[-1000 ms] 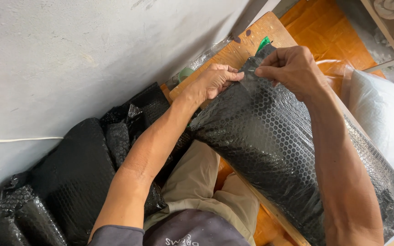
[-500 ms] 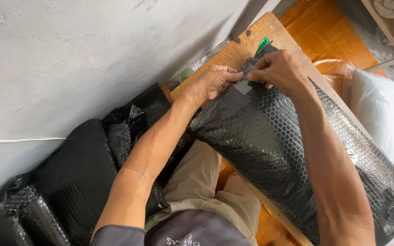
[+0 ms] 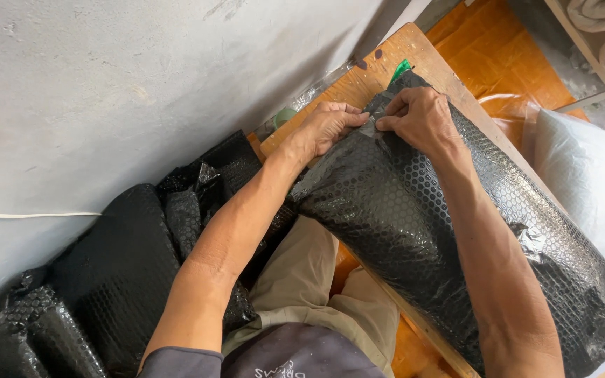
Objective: The person wraps a large pillow in black bubble wrap, securing the edges with tape using a red tape dispenser.
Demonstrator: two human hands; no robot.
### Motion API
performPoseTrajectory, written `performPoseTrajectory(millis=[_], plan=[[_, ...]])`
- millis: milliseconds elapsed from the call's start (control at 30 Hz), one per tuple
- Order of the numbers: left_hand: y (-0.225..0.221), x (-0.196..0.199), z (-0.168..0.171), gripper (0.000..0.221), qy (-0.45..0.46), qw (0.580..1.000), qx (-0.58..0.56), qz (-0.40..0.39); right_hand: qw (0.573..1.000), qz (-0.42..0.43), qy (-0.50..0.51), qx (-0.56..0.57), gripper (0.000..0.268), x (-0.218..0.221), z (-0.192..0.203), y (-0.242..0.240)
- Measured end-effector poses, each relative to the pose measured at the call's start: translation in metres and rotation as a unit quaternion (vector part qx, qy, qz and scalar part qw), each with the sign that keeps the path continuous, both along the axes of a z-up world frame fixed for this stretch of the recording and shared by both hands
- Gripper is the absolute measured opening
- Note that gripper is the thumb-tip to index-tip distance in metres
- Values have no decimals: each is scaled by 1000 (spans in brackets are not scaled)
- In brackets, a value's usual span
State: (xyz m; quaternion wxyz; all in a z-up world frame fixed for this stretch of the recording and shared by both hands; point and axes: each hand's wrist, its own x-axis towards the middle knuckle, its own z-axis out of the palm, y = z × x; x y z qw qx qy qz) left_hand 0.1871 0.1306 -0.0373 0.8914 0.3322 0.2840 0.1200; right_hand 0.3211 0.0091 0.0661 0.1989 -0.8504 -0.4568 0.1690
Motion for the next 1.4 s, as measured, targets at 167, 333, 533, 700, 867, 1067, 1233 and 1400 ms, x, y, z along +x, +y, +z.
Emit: performPoseTrajectory(millis=[167, 333, 533, 700, 867, 1067, 1233, 1400], plan=[[-1, -10, 22, 37, 12, 1000, 16, 17, 1000, -3, -28, 8, 28, -12, 0, -5], [-1, -2, 10, 34, 43, 996, 70, 37, 998, 13, -45, 36, 27, -19, 5, -11], [4, 0, 6, 37, 55, 996, 39, 54, 967, 0, -254, -17, 77, -33, 25, -22], [5, 13, -26, 37, 36, 997, 15, 63, 964, 209, -125, -105, 92, -83, 64, -27], [3, 10, -21, 38, 22, 998, 11, 60, 963, 180, -127, -153, 96, -57, 47, -32], [7, 12, -24, 38, 29, 999, 21, 33, 951, 119, -228, -170, 104, -38, 38, -24], [10, 14, -30, 37, 35, 999, -30, 18, 939, 158, -195, -235, 108, -82, 36, -25], [16, 26, -61, 28, 47, 998, -48, 9, 926, 224, -225, -205, 111, -113, 38, -36]])
